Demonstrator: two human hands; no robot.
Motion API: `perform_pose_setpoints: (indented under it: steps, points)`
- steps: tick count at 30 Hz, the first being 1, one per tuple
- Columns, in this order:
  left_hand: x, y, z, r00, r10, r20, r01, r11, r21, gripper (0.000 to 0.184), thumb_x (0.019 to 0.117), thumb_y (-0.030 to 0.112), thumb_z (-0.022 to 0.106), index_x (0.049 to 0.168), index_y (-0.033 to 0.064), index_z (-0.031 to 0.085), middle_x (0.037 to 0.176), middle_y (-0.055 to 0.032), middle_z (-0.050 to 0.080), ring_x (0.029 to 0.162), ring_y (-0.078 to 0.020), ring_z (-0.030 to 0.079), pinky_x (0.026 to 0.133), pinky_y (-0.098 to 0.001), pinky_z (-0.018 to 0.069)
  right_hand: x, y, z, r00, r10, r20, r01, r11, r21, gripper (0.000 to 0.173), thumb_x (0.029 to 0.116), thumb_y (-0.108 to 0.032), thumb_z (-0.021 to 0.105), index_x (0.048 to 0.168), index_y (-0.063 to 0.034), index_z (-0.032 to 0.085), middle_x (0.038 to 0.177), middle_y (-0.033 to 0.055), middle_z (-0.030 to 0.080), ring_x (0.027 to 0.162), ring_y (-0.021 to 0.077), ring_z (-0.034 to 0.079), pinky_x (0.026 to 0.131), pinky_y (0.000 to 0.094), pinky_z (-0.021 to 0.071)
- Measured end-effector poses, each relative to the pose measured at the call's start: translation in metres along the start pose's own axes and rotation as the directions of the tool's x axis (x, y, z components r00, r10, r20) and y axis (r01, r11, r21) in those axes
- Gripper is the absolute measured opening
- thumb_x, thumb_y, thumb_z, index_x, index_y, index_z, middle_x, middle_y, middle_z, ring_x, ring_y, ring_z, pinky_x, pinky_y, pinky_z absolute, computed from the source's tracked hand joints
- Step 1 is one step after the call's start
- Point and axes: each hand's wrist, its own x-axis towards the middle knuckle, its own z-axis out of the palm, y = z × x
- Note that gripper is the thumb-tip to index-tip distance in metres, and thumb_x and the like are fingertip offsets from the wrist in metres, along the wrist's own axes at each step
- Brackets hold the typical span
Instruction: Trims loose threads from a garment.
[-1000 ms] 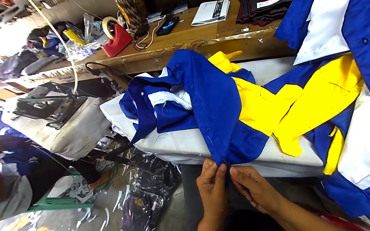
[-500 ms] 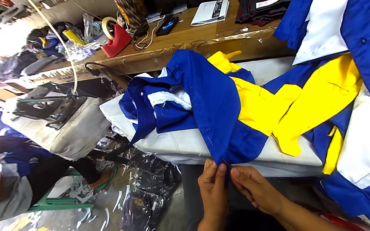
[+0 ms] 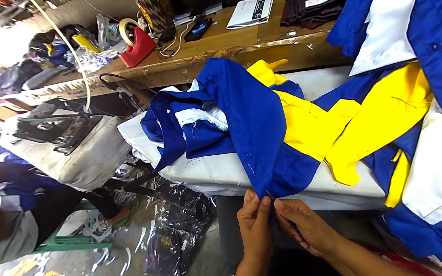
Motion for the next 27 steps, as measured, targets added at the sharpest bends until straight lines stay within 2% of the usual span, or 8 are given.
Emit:
perform_pose_setpoints:
  steps: [3,5,10,12,14,16,22,27]
  points:
    - [0.003,0.006,-0.003,0.996,-0.059,-0.065,0.059,0.998,-0.013,0.026,0.1021,0.029,0.062,0.09,0.0092,0.075,0.089,0.0023,0.066,0.085,-0.0048,0.064,0.079,-0.0223,0.0551,-0.006,-0.011,-0.013,0.993,0.04,0.114,-0.011,0.968,-0.251,0.038,0.1063,-0.045,0.052,0.077,-0.021,0.056,0.059,-0.014,0.042,0.045,-0.0079,0.039,0.041,0.0089,0.0323]
    - [0.007,0.014,-0.006,0.99,-0.108,-0.086,0.107,0.994,-0.016,0.029,0.1058,0.024,0.054,0.096,0.006,0.074,0.096,-0.0017,0.072,0.091,-0.0082,0.069,0.085,-0.0279,0.0584,-0.01,-0.021,-0.024,0.987,0.007,0.162,0.075,0.866,-0.495,0.039,0.1071,-0.048,0.048,0.084,-0.0179,0.057,0.061,-0.0123,0.045,0.049,-0.007,0.042,0.044,0.0102,0.0347]
    - [0.018,0.025,-0.012,0.981,-0.187,-0.048,0.186,0.982,-0.027,0.018,0.0999,0.006,0.057,0.098,-0.0016,0.073,0.084,-0.0065,0.073,0.073,-0.0072,0.068,0.068,-0.0223,0.0571,0.004,-0.04,-0.02,0.932,-0.362,-0.006,0.198,0.522,-0.83,0.043,0.1059,-0.054,0.045,0.107,-0.0151,0.063,0.069,-0.011,0.048,0.057,-0.0038,0.043,0.051,0.016,0.0374]
    - [0.021,0.026,-0.014,0.979,-0.204,0.002,0.204,0.979,-0.025,0.014,0.0972,0.005,0.061,0.096,-0.0012,0.073,0.082,-0.0054,0.073,0.07,-0.0052,0.066,0.066,-0.02,0.0551,0.019,-0.044,-0.013,0.918,-0.397,-0.018,0.225,0.556,-0.8,0.034,0.1044,-0.044,0.054,0.108,-0.0127,0.064,0.07,-0.0121,0.047,0.057,-0.0067,0.04,0.052,0.011,0.0342]
    - [0.023,0.026,-0.015,0.975,-0.219,0.048,0.22,0.975,-0.015,0.012,0.096,0.004,0.062,0.095,0.0003,0.073,0.082,-0.0039,0.073,0.072,-0.0048,0.067,0.067,-0.0198,0.0554,0.032,-0.045,-0.007,0.928,-0.371,-0.03,0.241,0.66,-0.711,0.016,0.1003,-0.027,0.062,0.096,-0.0118,0.061,0.066,-0.0132,0.042,0.055,-0.0075,0.037,0.051,0.0091,0.0309]
    - [0.025,0.03,-0.016,0.975,-0.209,0.07,0.208,0.978,0.023,0.013,0.0964,0.004,0.061,0.093,0.0016,0.073,0.082,-0.0023,0.072,0.072,-0.0037,0.066,0.067,-0.019,0.0549,0.038,-0.045,-0.006,0.942,-0.332,-0.047,0.238,0.761,-0.604,0.015,0.0971,-0.018,0.065,0.086,-0.015,0.055,0.063,-0.0142,0.043,0.053,-0.007,0.039,0.05,0.0093,0.0316]
    - [0.03,0.034,-0.02,0.969,-0.177,0.174,0.171,0.984,0.048,0.014,0.0992,0.004,0.06,0.093,0.0031,0.072,0.084,0.0006,0.072,0.078,-0.0034,0.067,0.074,-0.0209,0.0568,0.039,-0.044,-0.014,0.965,-0.263,-0.009,0.249,0.925,-0.286,0.019,0.0947,-0.01,0.068,0.083,-0.02,0.057,0.065,-0.0143,0.053,0.051,-0.0065,0.044,0.047,0.0106,0.0359]
    - [0.036,0.037,-0.023,0.961,-0.172,0.218,0.16,0.984,0.074,0.013,0.0993,0.007,0.061,0.093,0.0045,0.071,0.084,0.0021,0.072,0.077,-0.0025,0.067,0.072,-0.0199,0.0565,0.038,-0.044,-0.012,0.941,-0.337,0.011,0.312,0.858,-0.408,0.017,0.096,-0.015,0.068,0.085,-0.0195,0.056,0.066,-0.0165,0.05,0.053,-0.008,0.044,0.049,0.009,0.0361]
